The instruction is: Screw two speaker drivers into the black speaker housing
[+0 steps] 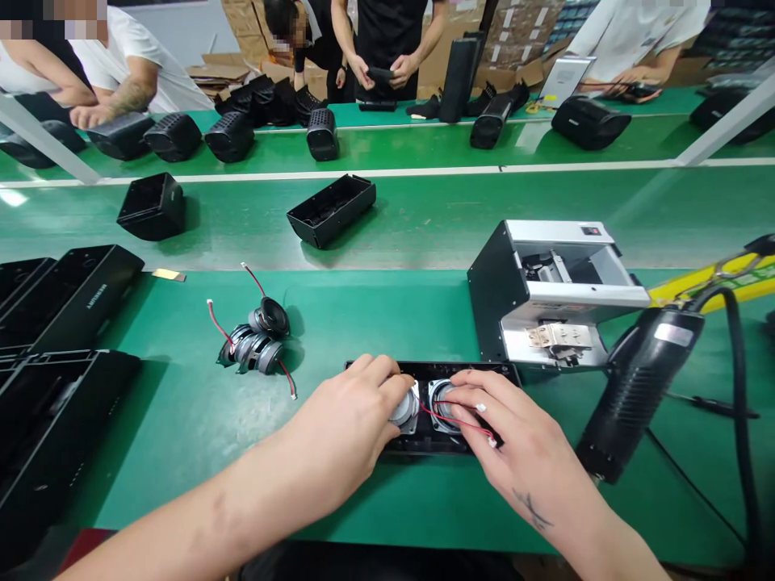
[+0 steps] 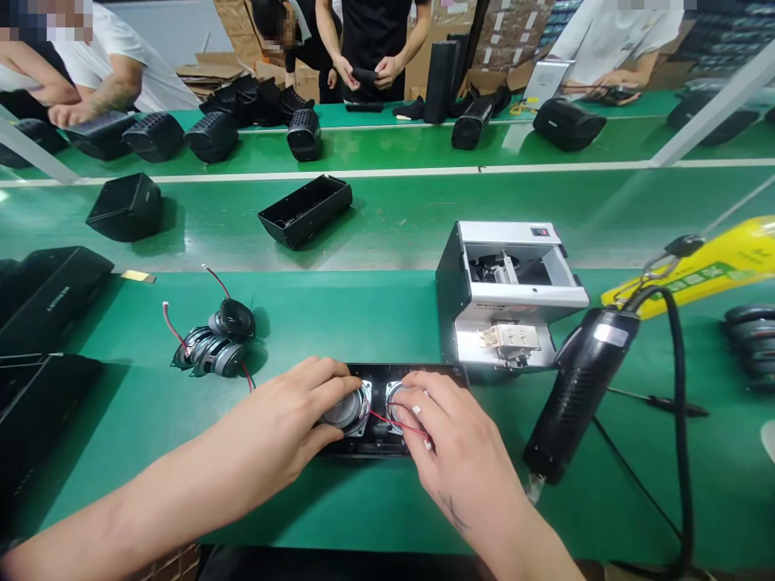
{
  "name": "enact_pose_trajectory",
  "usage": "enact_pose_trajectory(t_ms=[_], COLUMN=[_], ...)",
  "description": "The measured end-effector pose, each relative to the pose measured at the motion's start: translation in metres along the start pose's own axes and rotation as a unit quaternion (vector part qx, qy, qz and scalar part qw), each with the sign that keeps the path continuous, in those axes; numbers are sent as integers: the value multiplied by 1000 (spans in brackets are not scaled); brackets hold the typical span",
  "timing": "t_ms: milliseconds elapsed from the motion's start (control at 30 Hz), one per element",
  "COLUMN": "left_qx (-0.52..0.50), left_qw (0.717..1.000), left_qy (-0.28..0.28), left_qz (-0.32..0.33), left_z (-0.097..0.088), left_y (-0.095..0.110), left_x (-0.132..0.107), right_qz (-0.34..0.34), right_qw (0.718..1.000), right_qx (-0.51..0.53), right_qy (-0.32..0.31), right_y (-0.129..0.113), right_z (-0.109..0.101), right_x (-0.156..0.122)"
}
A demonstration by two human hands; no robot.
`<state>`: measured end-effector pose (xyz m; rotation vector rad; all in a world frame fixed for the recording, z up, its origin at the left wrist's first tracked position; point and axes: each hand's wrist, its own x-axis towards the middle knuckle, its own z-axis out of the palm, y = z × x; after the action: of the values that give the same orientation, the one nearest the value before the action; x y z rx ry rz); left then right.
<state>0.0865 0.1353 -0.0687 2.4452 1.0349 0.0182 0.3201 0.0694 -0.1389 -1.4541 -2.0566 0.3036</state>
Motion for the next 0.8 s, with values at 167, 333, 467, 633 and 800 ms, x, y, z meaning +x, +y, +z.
enact_pose_trajectory(t_ms=[167, 333, 467, 633, 800], left_qx=[87, 115, 110, 113, 117], left_qw=[995, 992, 993, 993, 992], left_qy=[35, 27, 20, 20, 21], left_qz=[18, 37, 37, 31, 33], left_z=[15, 23, 27, 27, 25], left_y=[1, 1, 0, -1, 1], left_x=[-1, -2, -1, 1, 2], right_qz=[-19, -27, -31, -34, -37], right_qw=[1000, 1000, 999, 999, 999], right_qx=[-3, 1, -2, -1, -4], right_qy=[8, 14, 18, 26, 29], right_y=[4, 4, 4, 4, 4], right_z=[2, 1, 1, 1, 1], right_x=[-4, -3, -4, -4, -3])
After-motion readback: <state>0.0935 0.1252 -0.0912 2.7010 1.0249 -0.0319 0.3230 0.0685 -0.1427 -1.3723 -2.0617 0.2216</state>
